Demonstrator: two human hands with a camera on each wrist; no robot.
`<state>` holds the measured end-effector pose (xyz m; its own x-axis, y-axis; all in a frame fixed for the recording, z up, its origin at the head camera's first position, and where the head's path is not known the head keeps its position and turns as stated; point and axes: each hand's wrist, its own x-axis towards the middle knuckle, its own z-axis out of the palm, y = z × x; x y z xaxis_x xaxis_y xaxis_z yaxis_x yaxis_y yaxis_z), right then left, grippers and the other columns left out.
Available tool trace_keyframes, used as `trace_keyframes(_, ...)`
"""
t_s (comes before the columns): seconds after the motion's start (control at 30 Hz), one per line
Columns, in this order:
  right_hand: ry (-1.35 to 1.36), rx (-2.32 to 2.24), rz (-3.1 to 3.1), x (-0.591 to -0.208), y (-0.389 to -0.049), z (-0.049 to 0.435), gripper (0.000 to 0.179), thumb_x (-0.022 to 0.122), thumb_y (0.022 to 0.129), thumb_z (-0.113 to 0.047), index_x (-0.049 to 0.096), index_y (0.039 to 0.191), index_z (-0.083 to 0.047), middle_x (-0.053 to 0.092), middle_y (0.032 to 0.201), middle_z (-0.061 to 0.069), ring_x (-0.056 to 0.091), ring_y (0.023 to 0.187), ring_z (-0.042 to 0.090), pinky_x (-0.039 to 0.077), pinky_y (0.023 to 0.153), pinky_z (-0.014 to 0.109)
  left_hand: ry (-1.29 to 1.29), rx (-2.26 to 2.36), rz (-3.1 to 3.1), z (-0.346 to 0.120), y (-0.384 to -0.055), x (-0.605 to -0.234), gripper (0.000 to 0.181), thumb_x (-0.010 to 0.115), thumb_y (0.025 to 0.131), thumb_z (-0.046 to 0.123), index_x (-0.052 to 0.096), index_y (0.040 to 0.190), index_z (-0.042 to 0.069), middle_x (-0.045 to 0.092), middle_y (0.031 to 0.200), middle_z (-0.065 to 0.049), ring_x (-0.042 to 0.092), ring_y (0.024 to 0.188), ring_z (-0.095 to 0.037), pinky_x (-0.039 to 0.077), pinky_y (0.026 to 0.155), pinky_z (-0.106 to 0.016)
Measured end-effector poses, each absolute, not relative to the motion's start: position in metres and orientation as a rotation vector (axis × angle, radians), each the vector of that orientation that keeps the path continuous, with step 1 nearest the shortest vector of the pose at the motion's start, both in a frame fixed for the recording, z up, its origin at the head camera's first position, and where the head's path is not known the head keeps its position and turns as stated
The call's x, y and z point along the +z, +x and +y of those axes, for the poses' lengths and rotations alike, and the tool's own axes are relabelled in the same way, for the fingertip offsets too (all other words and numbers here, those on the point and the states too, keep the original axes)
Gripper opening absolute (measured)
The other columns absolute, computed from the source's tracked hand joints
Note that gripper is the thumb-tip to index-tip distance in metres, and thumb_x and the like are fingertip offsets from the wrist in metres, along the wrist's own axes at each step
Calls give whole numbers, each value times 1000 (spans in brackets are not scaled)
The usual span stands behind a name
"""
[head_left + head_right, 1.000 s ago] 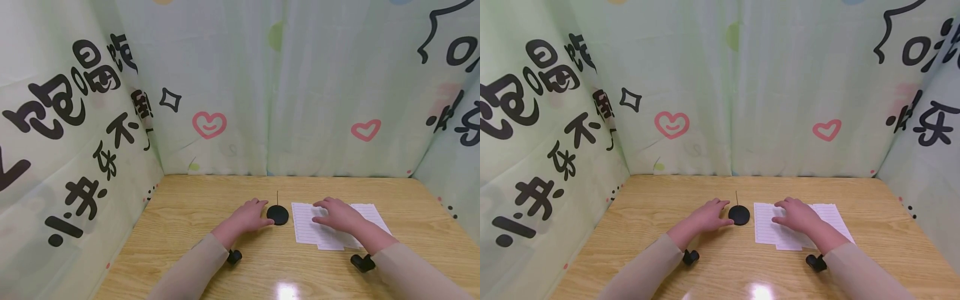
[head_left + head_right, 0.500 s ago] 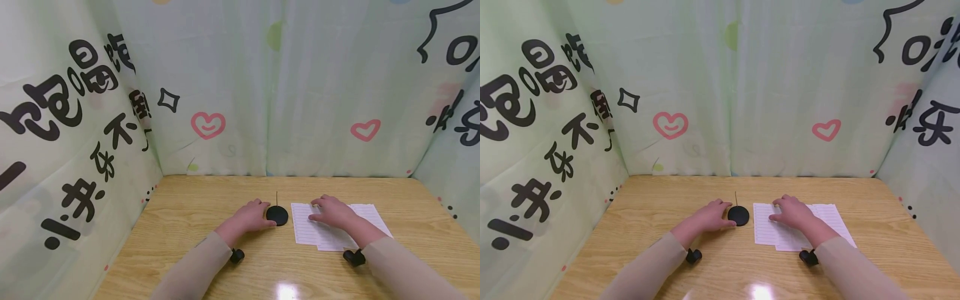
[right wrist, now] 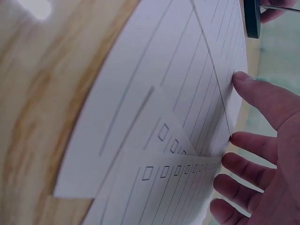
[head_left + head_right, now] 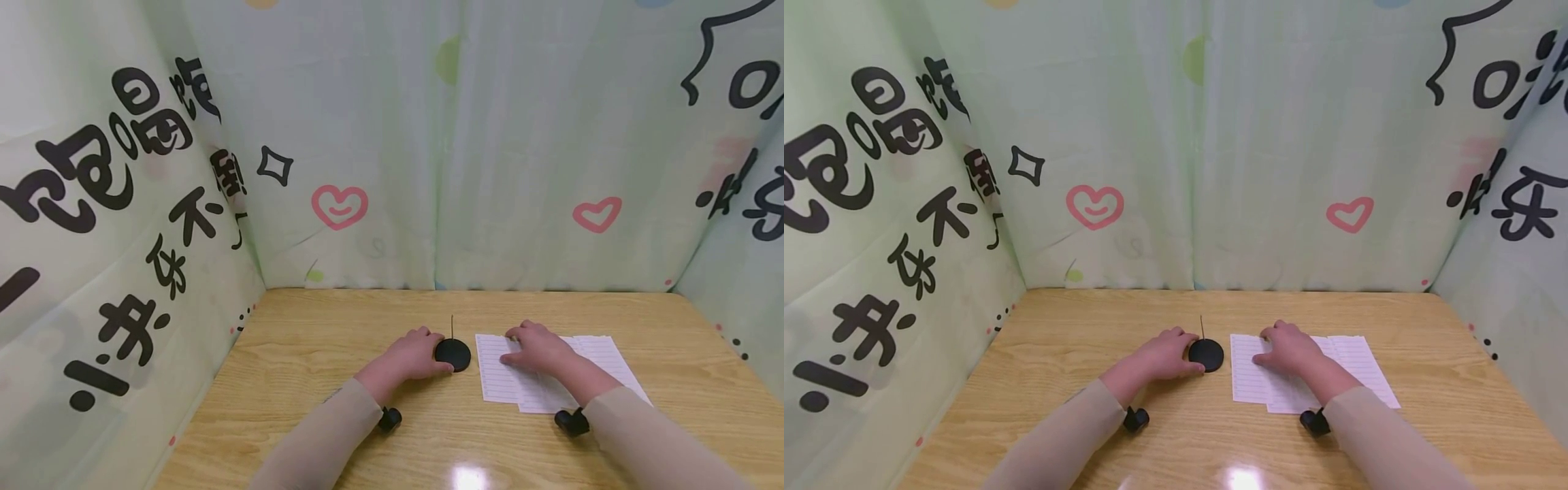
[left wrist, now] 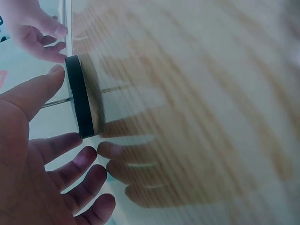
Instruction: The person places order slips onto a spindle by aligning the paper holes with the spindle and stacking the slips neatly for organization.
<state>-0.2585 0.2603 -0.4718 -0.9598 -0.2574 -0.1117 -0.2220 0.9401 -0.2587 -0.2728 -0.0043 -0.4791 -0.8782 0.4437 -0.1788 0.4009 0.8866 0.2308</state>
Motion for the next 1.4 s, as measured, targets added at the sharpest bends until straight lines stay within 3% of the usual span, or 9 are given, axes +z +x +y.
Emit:
trace_keyframes(0.5, -343, -392, 2953, -473, -258, 259, 60, 77, 84, -40, 63, 124, 2, 57, 114, 22, 54, 109, 44, 45, 89, 58, 636, 229, 2845, 2, -278, -483, 69, 67, 85, 62, 55, 142, 26, 53, 131, -1, 53, 112, -19, 45, 96, -36)
trace_keyframes(1.13, -296, -538, 2928, -476, -261, 255, 51, 80, 83, -30, 58, 115, 1, 59, 108, 16, 56, 100, 33, 46, 88, 52, 655, 269, 2834, 0, -276, -482, 70, 69, 84, 61, 55, 142, 25, 53, 129, -1, 53, 112, -19, 46, 94, -36)
trace_keyframes(1.4, -269, -659, 2878, -478, -263, 252, 54, 81, 83, -22, 51, 122, 1, 53, 90, 7, 50, 77, 22, 42, 70, 38, 647, 359, 2791, -4, -277, -480, 71, 74, 83, 55, 54, 143, 23, 53, 131, -2, 52, 114, -19, 46, 95, -36)
